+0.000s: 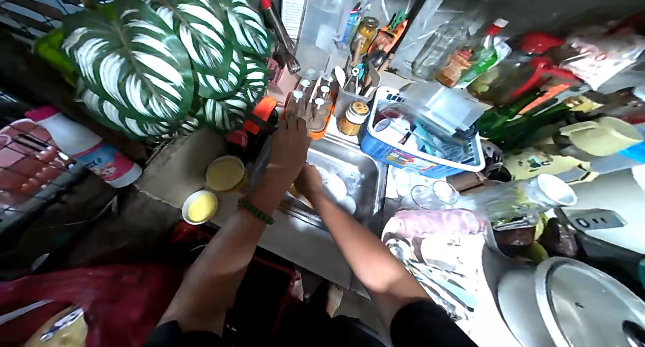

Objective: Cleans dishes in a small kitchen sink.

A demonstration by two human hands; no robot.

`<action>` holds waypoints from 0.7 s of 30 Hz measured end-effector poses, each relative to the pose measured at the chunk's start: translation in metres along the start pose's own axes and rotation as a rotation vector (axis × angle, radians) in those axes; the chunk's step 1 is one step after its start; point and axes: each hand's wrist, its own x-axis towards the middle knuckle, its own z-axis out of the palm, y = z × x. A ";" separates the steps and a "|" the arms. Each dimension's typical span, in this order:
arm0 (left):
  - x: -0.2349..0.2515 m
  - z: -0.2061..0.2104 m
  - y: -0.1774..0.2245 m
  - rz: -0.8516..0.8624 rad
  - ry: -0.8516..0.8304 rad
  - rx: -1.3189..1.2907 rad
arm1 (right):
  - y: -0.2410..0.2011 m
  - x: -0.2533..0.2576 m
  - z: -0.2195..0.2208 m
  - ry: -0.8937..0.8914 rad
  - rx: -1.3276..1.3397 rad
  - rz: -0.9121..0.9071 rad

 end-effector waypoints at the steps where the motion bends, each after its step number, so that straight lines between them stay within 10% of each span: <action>1: -0.007 0.007 -0.006 0.026 0.093 -0.076 | -0.001 0.001 0.000 0.009 0.017 0.012; 5: -0.040 0.080 -0.021 -0.187 0.355 -0.679 | -0.004 0.007 0.001 0.064 0.149 0.071; 9: -0.059 0.158 -0.009 -0.373 0.273 -1.026 | 0.003 0.012 0.005 0.151 0.364 0.130; 17: 0.006 0.138 -0.018 -0.278 -0.265 -0.804 | 0.036 -0.013 0.022 0.325 0.676 0.031; 21: -0.003 0.147 -0.008 -0.118 -0.127 -0.681 | 0.046 -0.003 0.024 0.411 0.845 -0.011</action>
